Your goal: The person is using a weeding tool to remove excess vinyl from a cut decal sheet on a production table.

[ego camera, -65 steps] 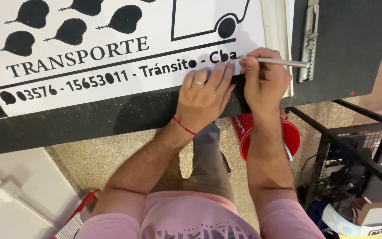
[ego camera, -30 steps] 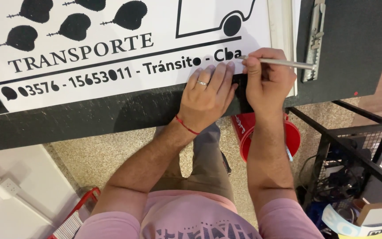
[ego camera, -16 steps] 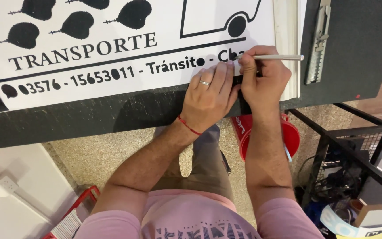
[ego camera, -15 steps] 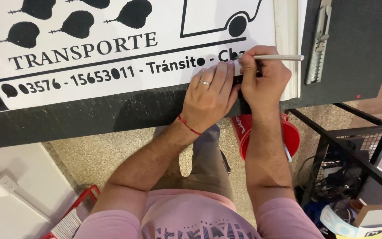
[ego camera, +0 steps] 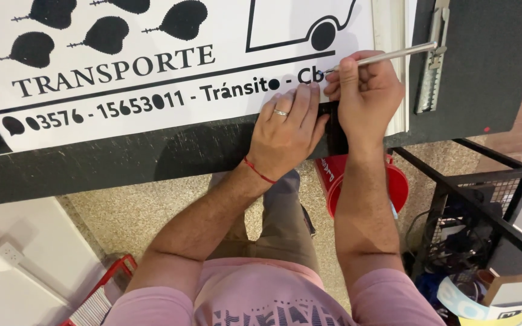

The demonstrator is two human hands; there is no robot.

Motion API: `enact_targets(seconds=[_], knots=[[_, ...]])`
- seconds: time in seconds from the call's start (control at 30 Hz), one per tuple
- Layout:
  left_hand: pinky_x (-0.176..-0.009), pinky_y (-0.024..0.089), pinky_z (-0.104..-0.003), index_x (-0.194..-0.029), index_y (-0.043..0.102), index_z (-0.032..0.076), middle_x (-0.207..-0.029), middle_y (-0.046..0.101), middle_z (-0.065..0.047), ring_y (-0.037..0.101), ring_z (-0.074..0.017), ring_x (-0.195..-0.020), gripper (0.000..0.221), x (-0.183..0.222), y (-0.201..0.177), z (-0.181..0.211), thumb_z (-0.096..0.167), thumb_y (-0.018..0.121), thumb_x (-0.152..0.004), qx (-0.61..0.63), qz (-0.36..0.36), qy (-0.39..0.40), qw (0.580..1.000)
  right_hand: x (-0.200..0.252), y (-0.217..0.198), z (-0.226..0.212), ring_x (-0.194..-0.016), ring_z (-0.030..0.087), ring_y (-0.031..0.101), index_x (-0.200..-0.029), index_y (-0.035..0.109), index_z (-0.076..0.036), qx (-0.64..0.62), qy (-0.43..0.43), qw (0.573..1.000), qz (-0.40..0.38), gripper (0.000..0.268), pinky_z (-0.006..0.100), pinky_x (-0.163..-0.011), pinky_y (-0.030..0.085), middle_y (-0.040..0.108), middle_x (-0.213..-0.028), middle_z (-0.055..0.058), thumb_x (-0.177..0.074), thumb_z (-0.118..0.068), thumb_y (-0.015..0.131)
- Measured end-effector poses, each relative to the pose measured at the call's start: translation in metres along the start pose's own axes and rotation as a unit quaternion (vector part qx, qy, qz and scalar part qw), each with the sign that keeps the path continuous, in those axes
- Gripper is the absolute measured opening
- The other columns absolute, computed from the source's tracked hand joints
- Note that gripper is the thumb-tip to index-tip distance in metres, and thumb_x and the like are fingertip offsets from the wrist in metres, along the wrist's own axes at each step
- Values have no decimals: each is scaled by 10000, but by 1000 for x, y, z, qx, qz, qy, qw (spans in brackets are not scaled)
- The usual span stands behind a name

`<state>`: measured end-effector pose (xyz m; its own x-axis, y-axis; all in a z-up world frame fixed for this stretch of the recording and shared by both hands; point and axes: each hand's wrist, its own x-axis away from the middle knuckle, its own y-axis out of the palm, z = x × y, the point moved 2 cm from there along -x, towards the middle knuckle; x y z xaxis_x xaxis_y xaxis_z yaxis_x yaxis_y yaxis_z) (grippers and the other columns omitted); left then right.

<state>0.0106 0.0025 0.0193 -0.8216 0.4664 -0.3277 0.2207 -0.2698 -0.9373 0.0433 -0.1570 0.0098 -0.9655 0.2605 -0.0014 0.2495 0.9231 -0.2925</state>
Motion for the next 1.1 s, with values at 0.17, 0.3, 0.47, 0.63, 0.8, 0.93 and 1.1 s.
enact_targets(seconds=[0.17,0.3,0.47,0.63,0.8,0.93,1.1], knots=[[-1046,584,-372,-1442,760,44,-1373,731,-81,679,-228,-1179,471,5,1,0,419,594,-1210,2,-3,3,1000,-1,-9,9,-683,209,742,-1171,645,-42,-100,26,994,28,188,290,-618,625,753,-865,175,-1232,-215,683],[-1079,608,-493,-1322,793,-49,-1306,753,-213,739,-389,-1205,415,21,3,-4,307,668,-1151,148,123,-40,980,12,-10,29,-676,260,759,-1154,642,87,-126,-63,989,35,379,340,-592,638,757,-884,281,-1159,-252,812],[-1041,590,-479,-1309,792,-26,-1278,739,-192,726,-370,-1192,482,39,-7,-35,393,583,-1192,61,111,-75,989,25,33,3,-718,266,796,-1095,626,118,-130,-65,989,-33,207,344,-623,653,763,-892,267,-1154,-31,758],[-1019,579,-455,-1342,788,16,-1282,730,-172,717,-351,-1195,525,40,-4,-40,447,519,-1207,41,94,-85,991,22,41,-1,-656,273,798,-1041,644,110,-51,-112,990,-65,185,330,-571,610,774,-828,241,-1145,27,772],[-1018,567,-440,-1360,784,47,-1301,724,-158,701,-333,-1210,517,42,0,-37,453,504,-1204,18,95,-86,992,24,37,-3,-671,280,803,-1017,723,95,13,-153,985,-76,152,327,-619,602,792,-801,202,-1112,31,824],[-1014,566,-446,-1367,778,45,-1294,719,-161,692,-337,-1203,520,42,0,-37,460,519,-1192,21,94,-84,992,24,39,-7,-716,328,813,-1018,748,81,41,-168,982,-74,132,361,-645,609,803,-866,212,-1091,38,848],[-1031,559,-436,-1383,767,43,-1320,714,-158,687,-332,-1225,515,41,2,-36,444,507,-1191,15,88,-87,992,20,39,-10,-680,355,801,-1026,760,59,77,-169,979,-89,143,381,-610,597,808,-844,210,-1105,7,868]])
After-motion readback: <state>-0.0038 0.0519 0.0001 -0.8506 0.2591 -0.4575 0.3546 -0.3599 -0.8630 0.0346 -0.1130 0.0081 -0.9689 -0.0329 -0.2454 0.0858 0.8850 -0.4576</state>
